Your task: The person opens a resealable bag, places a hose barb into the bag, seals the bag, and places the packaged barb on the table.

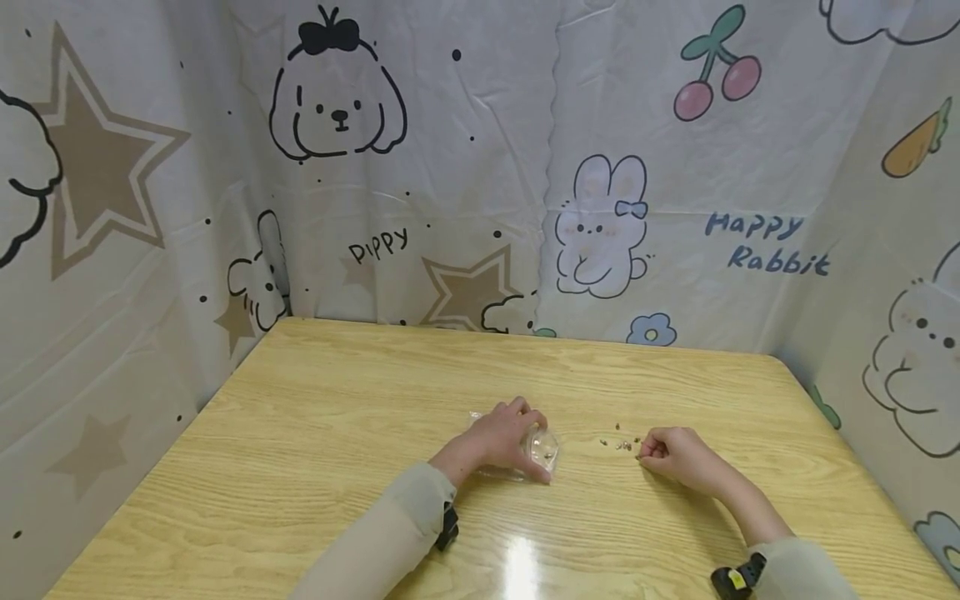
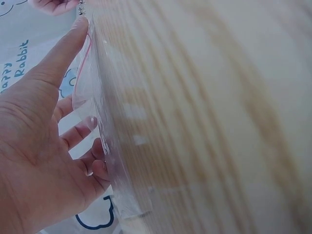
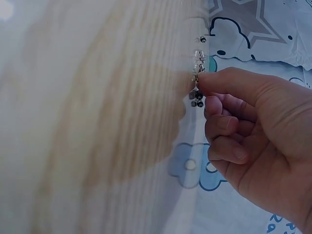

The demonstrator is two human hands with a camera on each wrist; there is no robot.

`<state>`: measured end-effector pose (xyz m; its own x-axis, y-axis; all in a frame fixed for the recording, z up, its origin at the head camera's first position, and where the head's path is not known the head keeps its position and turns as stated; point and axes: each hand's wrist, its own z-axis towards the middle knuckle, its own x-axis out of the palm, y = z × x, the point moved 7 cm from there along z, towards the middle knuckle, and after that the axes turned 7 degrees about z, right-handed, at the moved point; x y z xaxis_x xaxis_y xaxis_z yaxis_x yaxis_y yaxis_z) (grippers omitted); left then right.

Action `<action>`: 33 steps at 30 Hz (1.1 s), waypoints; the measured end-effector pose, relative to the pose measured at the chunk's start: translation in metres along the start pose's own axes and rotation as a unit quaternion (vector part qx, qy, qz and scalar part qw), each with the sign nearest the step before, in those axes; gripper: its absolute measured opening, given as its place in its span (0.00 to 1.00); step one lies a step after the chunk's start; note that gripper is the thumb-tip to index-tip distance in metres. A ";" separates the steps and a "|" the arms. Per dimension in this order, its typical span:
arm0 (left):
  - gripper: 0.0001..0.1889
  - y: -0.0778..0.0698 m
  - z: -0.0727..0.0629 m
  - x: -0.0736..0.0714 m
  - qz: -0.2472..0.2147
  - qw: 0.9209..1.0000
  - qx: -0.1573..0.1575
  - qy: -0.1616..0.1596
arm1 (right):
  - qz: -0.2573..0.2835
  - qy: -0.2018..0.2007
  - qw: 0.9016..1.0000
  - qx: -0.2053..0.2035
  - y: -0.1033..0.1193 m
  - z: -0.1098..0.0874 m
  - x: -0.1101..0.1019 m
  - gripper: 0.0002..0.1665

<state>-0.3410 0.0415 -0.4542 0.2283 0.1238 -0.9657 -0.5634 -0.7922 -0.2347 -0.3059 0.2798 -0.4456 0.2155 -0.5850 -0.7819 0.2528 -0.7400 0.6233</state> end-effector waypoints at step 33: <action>0.42 0.001 0.000 0.001 -0.002 1.000 0.001 -0.005 | -0.005 0.006 0.999 -0.031 0.014 0.009 0.004 0.05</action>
<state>-0.3413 0.0404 -0.4558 0.2229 0.1320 -0.9659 -0.5643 -0.7904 -0.2382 -0.3097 0.2643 -0.4404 0.2248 -0.5734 -0.7878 0.3123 -0.7235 0.6157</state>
